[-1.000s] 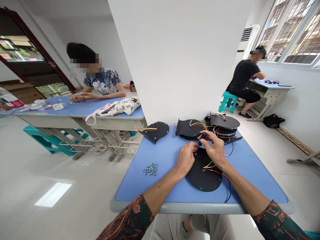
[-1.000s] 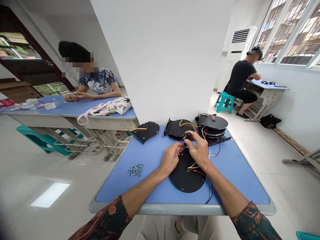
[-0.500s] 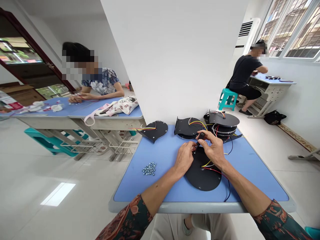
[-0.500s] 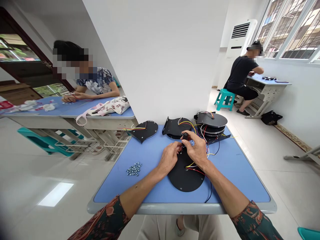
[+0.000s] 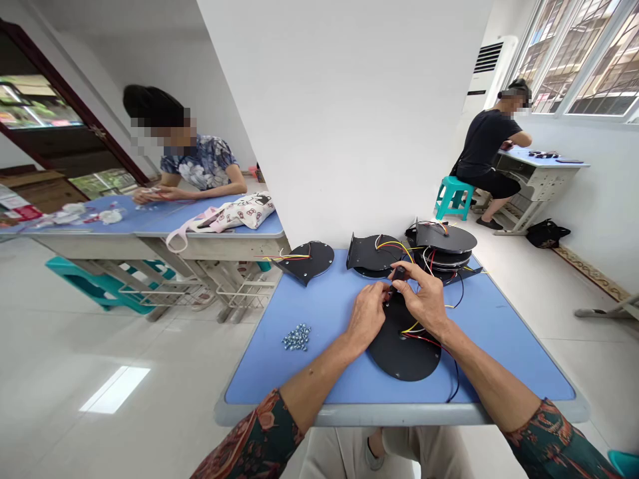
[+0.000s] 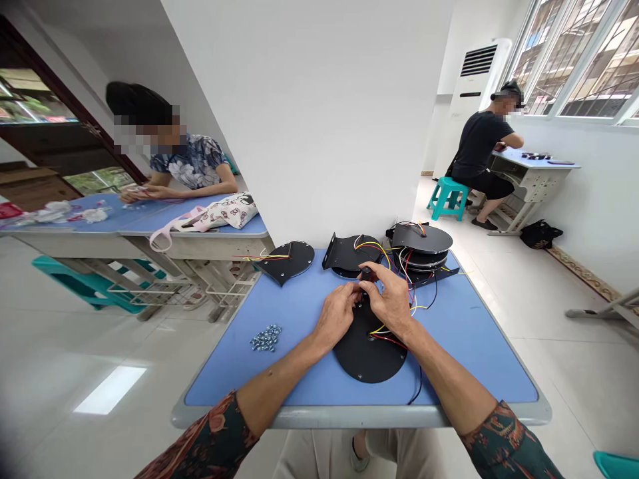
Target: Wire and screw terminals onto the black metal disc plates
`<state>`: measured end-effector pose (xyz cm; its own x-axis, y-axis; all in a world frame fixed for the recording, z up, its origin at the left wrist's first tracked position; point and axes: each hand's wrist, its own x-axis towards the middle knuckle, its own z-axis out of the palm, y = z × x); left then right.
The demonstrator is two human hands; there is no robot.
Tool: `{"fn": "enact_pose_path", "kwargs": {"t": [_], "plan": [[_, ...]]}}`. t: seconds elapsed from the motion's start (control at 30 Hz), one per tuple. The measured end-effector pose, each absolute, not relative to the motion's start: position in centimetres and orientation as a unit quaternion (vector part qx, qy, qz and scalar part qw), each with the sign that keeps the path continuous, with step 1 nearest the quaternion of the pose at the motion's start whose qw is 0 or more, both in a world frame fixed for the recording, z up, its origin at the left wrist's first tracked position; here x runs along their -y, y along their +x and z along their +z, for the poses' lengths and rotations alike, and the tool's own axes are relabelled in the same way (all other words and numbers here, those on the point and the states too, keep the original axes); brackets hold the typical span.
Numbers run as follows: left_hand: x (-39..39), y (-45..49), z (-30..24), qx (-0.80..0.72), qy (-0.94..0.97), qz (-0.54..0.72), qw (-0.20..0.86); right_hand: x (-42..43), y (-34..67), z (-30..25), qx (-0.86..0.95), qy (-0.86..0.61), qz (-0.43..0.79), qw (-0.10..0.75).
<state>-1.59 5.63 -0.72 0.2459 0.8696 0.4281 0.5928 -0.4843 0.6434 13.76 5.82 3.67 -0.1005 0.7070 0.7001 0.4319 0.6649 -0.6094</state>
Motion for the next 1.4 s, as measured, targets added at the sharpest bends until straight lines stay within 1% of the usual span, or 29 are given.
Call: {"fn": "enact_pose_path", "kwargs": {"t": [0.3, 0.47, 0.57, 0.73, 1.03, 1.27, 1.4], "plan": [[-5.6, -1.6, -0.7, -0.475, 0.772, 0.387, 0.168, -5.8, 13.7, 3.8, 0.730, -0.386, 0.140, 0.546], [-5.5, -1.7, -0.3, -0.462, 0.786, 0.379, 0.155, -6.1, 13.8, 4.0, 0.729, -0.388, 0.203, 0.526], [-5.5, -2.0, 0.0, -0.444, 0.797, 0.374, 0.168, -6.1, 13.8, 4.2, 0.735, -0.382, 0.227, 0.512], [-5.6, -2.1, -0.1, -0.433, 0.811, 0.359, 0.163, -6.1, 13.7, 4.5, 0.751, -0.383, 0.232, 0.486], [-5.5, -1.9, -0.3, -0.469, 0.790, 0.363, 0.155, -6.3, 13.4, 4.8, 0.736, -0.397, 0.259, 0.483], [-5.8, -2.1, 0.1, -0.467, 0.794, 0.352, 0.166, -6.0, 13.4, 4.7, 0.766, -0.369, 0.261, 0.458], [-5.9, -2.1, 0.3, -0.473, 0.782, 0.365, 0.175, -6.2, 13.7, 4.2, 0.748, -0.389, 0.244, 0.480]]}}
